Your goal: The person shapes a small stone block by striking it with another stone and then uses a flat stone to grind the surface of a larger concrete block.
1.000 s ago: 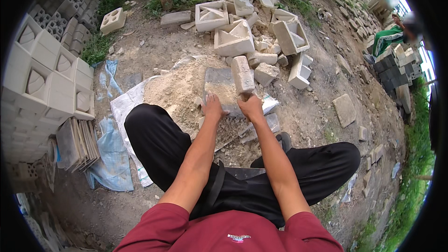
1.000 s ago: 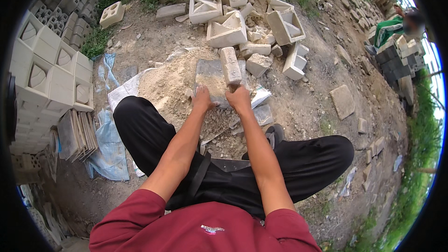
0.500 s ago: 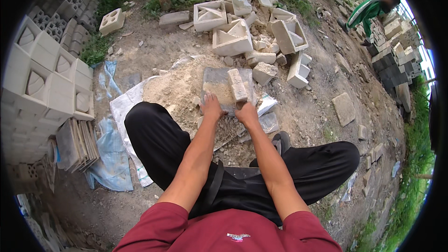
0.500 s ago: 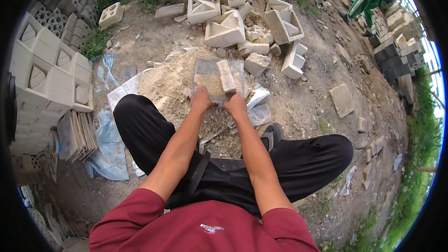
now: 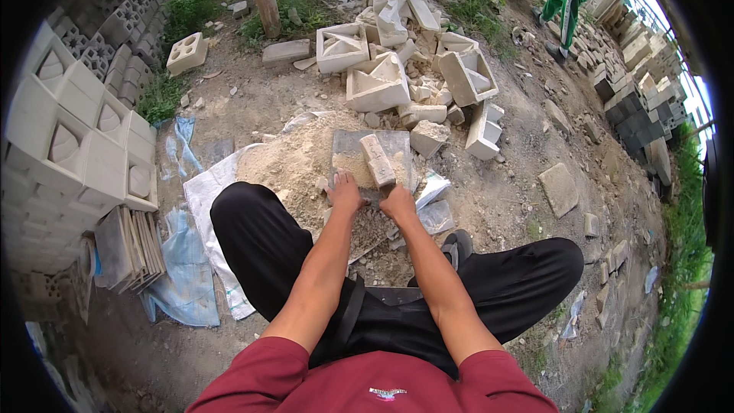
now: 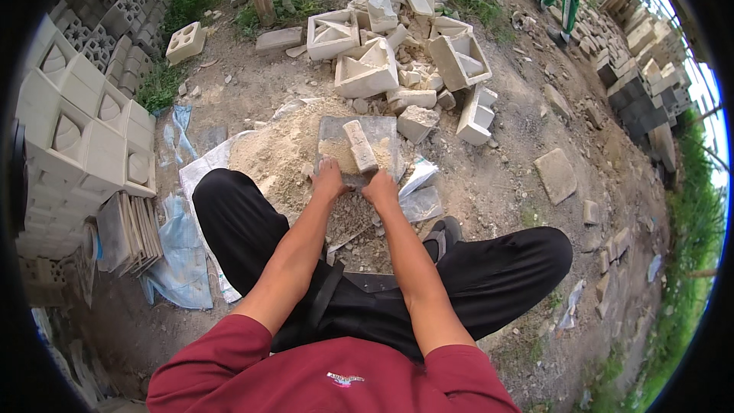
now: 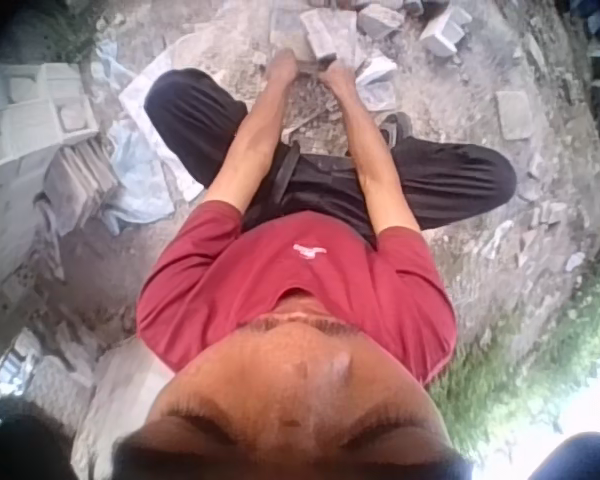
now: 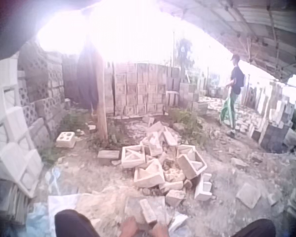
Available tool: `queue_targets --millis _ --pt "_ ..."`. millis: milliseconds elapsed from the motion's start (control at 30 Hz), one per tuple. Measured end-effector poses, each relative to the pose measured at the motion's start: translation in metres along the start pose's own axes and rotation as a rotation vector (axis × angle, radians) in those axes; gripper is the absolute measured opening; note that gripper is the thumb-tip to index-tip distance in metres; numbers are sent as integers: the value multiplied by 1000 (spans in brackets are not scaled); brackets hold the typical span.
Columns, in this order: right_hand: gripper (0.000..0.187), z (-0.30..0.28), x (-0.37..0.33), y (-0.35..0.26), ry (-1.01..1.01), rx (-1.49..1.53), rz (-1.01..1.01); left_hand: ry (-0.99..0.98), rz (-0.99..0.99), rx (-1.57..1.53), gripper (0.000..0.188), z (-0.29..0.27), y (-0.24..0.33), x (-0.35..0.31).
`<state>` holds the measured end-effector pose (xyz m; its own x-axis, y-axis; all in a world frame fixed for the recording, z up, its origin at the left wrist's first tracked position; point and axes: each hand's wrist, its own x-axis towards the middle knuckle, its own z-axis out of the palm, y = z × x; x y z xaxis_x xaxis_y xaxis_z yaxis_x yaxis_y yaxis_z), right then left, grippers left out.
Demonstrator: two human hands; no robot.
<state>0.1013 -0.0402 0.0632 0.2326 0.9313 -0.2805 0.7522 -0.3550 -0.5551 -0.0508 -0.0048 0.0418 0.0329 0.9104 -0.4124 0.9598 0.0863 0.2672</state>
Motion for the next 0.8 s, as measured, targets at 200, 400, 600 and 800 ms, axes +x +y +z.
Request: queue_targets --millis 200,400,600,800 --pt "50 -20 11 -4 -19 188 27 270 31 -75 60 6 -22 4" --pt "49 -12 7 7 -68 19 66 421 -131 -225 41 -15 -45 4" --pt "48 -33 26 -17 -141 80 3 -6 -220 -192 41 -33 -79 -12" --pt "45 -5 15 0 27 111 52 -179 -62 96 44 -27 -53 -50"
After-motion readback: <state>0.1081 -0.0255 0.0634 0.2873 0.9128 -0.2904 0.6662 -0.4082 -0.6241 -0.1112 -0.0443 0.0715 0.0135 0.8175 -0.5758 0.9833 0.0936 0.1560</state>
